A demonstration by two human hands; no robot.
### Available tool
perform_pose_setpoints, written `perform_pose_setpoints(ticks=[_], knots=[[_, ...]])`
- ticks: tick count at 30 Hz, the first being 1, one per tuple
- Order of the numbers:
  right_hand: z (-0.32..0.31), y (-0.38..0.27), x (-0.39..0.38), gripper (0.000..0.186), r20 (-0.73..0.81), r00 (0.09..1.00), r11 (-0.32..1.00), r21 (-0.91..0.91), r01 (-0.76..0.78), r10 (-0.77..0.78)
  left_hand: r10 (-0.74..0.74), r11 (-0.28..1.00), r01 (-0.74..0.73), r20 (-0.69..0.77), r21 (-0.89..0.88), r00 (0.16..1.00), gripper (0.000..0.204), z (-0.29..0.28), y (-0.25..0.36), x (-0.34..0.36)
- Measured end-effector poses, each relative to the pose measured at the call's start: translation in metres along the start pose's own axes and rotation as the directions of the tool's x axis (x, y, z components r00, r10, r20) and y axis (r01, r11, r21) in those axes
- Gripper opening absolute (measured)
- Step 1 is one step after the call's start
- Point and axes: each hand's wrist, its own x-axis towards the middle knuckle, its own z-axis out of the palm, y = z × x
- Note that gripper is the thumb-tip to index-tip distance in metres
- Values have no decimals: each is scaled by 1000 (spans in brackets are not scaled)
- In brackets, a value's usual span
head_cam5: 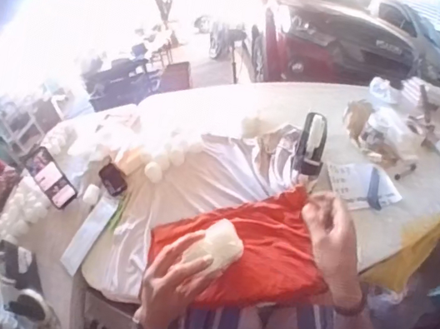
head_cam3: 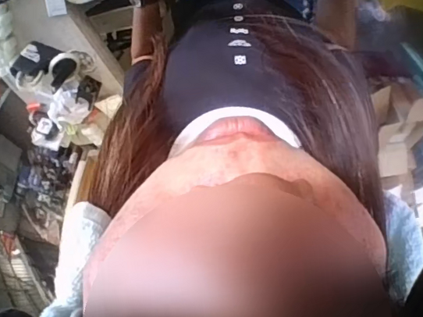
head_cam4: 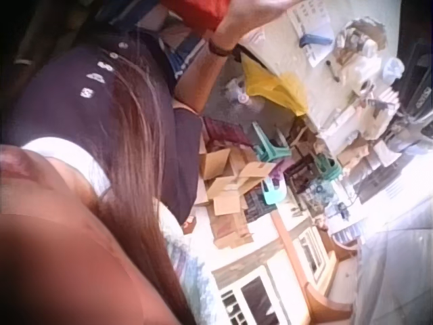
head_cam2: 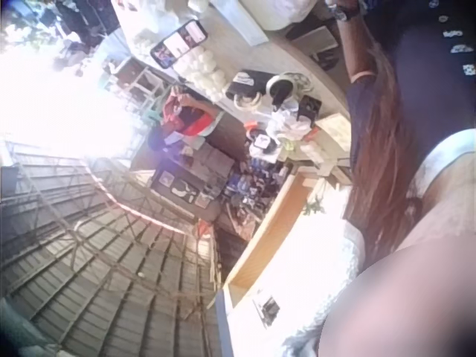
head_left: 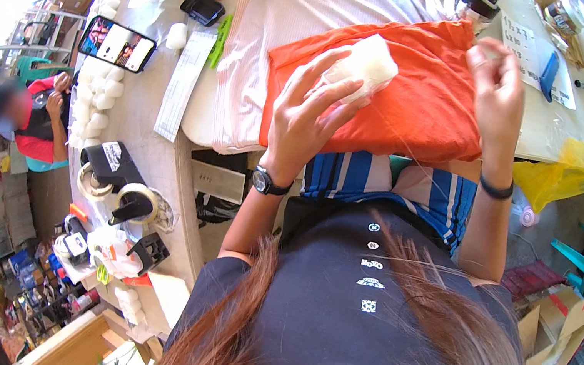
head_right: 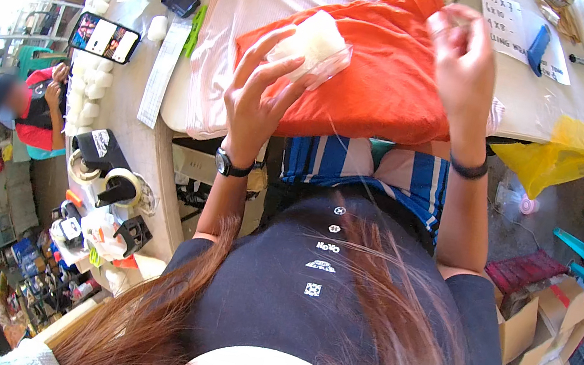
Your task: The person wraps small white dough balls in plastic film by hand. They pick up a dough ball, place it on a sheet of plastic, and fold the plastic around it to create a sealed package. The wrapped items are placed on a red cloth on the table.
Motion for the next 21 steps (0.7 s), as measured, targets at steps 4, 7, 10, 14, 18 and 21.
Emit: perform_pose_setpoints(ticks=[4, 7, 10, 14, 18, 21], knots=[[-1, 19, 65, 50, -142, 982, 975, 203, -94, 124, 16, 998, -17, -22, -59, 1000, 29, 3, 2, 1], [1, 24, 97, 55, -34, 925, 913, 178, -366, 377, -21, 996, 16, -55, -93, 998, 30, 4, -1, 3], [11, 22, 114, 44, 131, 935, 815, 460, -353, 331, -35, 999, 35, -33, -5, 999, 31, 0, -6, 4], [21, 12, 111, 26, 73, 978, 880, 428, -206, 193, -12, 1000, 13, -45, 16, 999, 31, -1, -8, 4], [21, 2, 76, 29, -123, 992, 974, 225, 4, 24, 3, 1000, -1, -71, 27, 997, 30, 8, -5, 2], [27, 2, 48, 30, -109, 989, 976, 203, -73, 96, -1, 998, -2, -44, -57, 999, 38, 16, -5, 1]])
